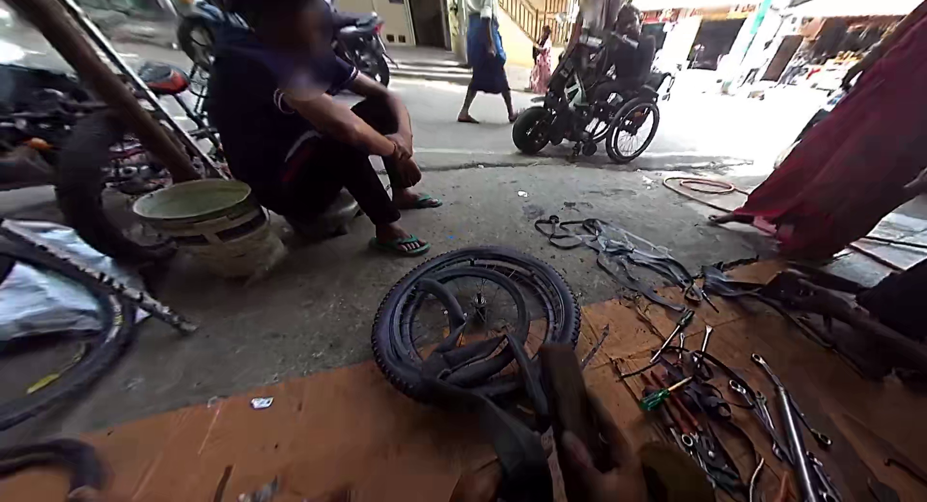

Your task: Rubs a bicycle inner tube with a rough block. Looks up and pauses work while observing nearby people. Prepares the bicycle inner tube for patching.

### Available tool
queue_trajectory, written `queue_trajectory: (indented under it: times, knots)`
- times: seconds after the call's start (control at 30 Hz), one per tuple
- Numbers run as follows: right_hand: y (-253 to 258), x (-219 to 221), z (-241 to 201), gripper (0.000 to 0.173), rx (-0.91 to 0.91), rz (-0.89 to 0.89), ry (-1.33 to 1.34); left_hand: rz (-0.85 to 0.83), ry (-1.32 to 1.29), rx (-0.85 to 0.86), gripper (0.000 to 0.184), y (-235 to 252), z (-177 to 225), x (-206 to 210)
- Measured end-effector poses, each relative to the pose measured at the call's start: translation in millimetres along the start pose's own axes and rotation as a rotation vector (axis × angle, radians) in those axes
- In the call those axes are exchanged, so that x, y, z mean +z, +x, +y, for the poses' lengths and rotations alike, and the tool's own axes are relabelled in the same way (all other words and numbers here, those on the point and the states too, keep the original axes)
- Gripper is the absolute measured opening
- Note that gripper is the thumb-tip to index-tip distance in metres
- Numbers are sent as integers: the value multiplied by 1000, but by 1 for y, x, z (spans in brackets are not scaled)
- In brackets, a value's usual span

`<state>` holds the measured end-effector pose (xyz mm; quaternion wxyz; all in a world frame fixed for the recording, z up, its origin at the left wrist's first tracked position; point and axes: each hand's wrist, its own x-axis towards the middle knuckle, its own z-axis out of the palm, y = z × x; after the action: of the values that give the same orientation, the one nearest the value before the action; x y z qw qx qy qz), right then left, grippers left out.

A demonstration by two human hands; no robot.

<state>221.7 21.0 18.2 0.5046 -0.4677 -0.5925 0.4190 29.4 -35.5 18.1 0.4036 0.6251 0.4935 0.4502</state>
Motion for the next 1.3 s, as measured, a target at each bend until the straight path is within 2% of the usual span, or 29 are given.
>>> queue_trajectory:
  times: [0.07,0.17,0.27,0.43,0.53,0.67,0.77,0.87,0.97,1.03,1.1,1.2,1.3]
  knots:
    - [6,0,11,80,64,77,136,-19,-141,-7,25,-4,0,5]
    - [-9,-4,11,81,21,-37,195,41,-313,-70,29,-2,0,-1]
    - [-19,-8,15,76,31,-120,200,64,-316,-77,28,-1,1,-11]
    - [-17,-15,17,75,131,-97,284,109,-295,-124,27,-2,1,-14]
    - [-16,-21,11,76,72,-174,256,127,-288,-135,25,1,2,-14]
    - [-22,-34,0,76,-114,-383,57,169,-291,-135,21,3,3,-11]
    - [-18,-24,-1,70,-155,-409,-90,130,-153,-67,15,4,-2,-1]
    - [6,-3,-3,65,-124,-209,-120,45,26,15,14,4,-9,12]
    - [30,6,-10,71,-32,-80,37,61,29,48,13,3,-8,13]
    - [24,1,-8,72,-63,-113,86,96,-80,14,15,4,-4,4]
    - [2,-9,2,70,-191,-213,-9,168,-65,-8,15,0,-4,-8]
    - [-7,-8,14,65,-326,-258,-142,146,220,97,13,-6,-10,-10]
    - [12,0,1,62,-282,-191,-167,46,376,201,14,-6,-14,2]
